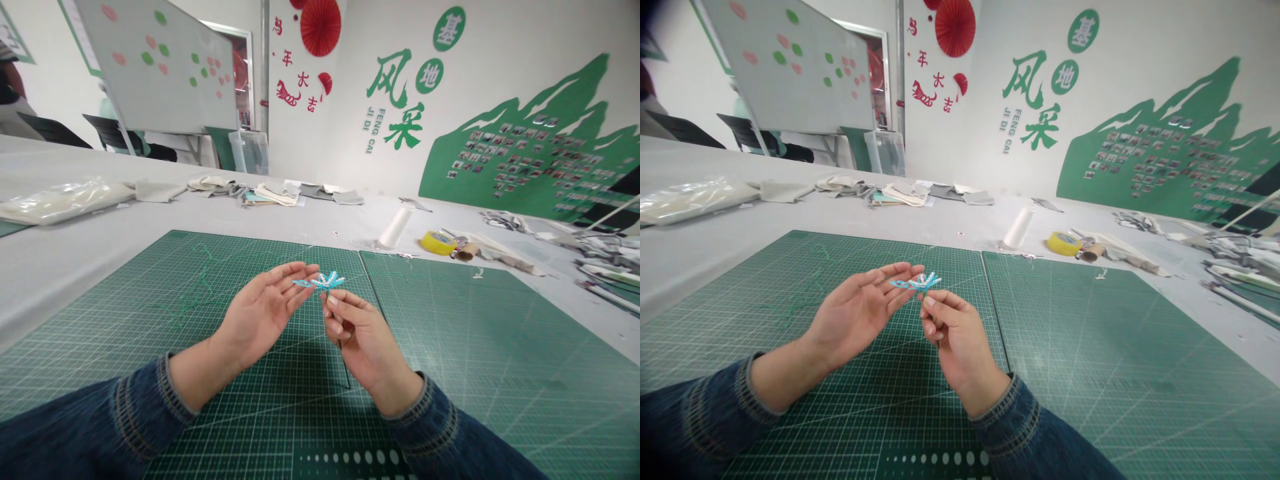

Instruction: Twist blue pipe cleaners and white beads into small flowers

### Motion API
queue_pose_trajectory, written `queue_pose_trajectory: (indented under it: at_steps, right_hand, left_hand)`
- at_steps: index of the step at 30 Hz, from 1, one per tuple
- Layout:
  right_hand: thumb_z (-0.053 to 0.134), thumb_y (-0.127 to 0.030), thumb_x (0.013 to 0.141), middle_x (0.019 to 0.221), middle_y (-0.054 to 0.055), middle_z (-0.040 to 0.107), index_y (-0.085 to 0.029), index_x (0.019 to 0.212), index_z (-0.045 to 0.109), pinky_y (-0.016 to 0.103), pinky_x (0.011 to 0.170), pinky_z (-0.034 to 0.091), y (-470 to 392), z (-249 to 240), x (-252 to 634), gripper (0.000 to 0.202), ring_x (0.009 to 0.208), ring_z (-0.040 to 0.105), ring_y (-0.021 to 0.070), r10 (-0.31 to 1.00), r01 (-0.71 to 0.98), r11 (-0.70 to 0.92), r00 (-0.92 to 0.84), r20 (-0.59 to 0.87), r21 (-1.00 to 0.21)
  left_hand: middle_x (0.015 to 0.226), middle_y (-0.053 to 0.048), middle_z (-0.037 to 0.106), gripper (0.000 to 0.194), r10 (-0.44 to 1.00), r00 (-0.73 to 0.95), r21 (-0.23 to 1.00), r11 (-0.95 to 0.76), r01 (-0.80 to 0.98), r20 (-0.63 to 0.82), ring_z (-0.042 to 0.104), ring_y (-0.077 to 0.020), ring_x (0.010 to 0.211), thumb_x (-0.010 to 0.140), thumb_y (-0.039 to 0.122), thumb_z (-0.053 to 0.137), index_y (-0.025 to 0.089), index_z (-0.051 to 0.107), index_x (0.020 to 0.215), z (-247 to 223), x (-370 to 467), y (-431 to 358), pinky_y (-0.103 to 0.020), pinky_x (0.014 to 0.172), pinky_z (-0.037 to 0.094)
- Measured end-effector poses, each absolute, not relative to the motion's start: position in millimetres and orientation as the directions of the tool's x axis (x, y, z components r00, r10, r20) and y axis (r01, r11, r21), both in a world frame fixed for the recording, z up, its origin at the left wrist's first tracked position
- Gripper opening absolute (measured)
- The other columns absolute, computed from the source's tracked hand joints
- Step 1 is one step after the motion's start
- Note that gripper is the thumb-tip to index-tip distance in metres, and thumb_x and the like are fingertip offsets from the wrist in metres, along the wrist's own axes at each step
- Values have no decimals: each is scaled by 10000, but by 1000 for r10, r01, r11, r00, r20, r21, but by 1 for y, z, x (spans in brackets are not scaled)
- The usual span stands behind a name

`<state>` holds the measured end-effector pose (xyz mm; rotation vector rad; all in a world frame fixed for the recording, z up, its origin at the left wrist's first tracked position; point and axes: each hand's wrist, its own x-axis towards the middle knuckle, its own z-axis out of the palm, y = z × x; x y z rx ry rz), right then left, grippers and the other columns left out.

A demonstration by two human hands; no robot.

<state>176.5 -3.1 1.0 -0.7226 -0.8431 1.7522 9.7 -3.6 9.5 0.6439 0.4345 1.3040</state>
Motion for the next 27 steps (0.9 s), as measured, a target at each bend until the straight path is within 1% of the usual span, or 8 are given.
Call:
queue_pose_trajectory:
  at_steps: [4, 8, 11, 13, 15, 19, 22, 27]
  right_hand:
    - [769, -199, 730, 633, -19, 553, -133, 675, 659, 165, 435, 250, -3, 2, 176, 140, 469, 415, 31, 953, -528, -231, -291, -81, -817]
    - [775, -209, 725, 640, -14, 567, -130, 711, 685, 164, 426, 241, -4, 2, 176, 121, 460, 419, 28, 955, -513, -220, -286, -76, -830]
    - [768, -211, 734, 642, -16, 566, -130, 723, 688, 162, 427, 248, -4, 2, 177, 115, 464, 430, 30, 954, -505, -215, -291, -70, -836]
    - [763, -212, 740, 646, -15, 569, -131, 726, 686, 162, 435, 264, -4, 2, 178, 113, 472, 438, 32, 955, -498, -212, -289, -69, -841]
    - [761, -214, 743, 644, -19, 563, -132, 706, 676, 163, 440, 275, -4, 2, 179, 124, 476, 439, 33, 958, -493, -201, -281, -64, -847]
    - [771, -220, 730, 639, -23, 567, -142, 698, 665, 170, 448, 282, -3, 3, 179, 135, 483, 447, 39, 964, -482, -189, -257, -68, -855]
    - [781, -228, 708, 630, -20, 575, -148, 697, 669, 184, 453, 290, -5, 3, 176, 138, 486, 455, 50, 967, -462, -189, -243, -81, -867]
    - [780, -251, 699, 605, -22, 567, -161, 690, 672, 208, 459, 292, -10, 3, 170, 140, 492, 454, 66, 978, -433, -141, -201, -57, -890]
  left_hand:
    - [1185, -137, 649, 289, 945, 308, 781, 112, -614, 107, 622, -237, 1098, 882, 172, 522, 129, 564, 1165, -1, 14, -4, -386, 991, 488]
    - [1137, -123, 657, 279, 931, 350, 900, 60, -431, 106, 615, -255, 1087, 869, 186, 530, 161, 551, 1146, -9, 15, -2, -422, 901, 524]
    - [1039, -108, 666, 256, 900, 433, 954, 79, -288, 56, 650, -206, 834, 882, 252, 501, 168, 553, 1118, -9, 13, 0, -317, 622, 523]
    - [898, -72, 671, 259, 886, 464, 980, 79, -182, 15, 557, -133, 599, 906, 314, 469, 169, 558, 1102, -8, 11, 1, -243, 476, 386]
    - [746, -25, 642, 275, 894, 447, 996, 13, -90, 28, 460, -106, 534, 922, 365, 460, 166, 579, 1070, -6, 9, 1, -233, 480, 311]
    - [629, 37, 532, 198, 942, 306, 987, -157, 31, 140, 459, -119, 616, 853, 353, 617, 170, 634, 926, -1, 9, -3, -249, 589, 343]
    - [611, 55, 497, 162, 975, 157, 987, -157, -31, 159, 393, -91, 563, 802, 316, 705, 175, 642, 850, 3, 13, -8, -230, 557, 300]
    - [718, 14, 635, 162, 995, 91, 956, -2, -293, 31, 328, -44, 472, 759, 259, 763, 161, 682, 860, 8, 24, -15, -215, 459, 219]
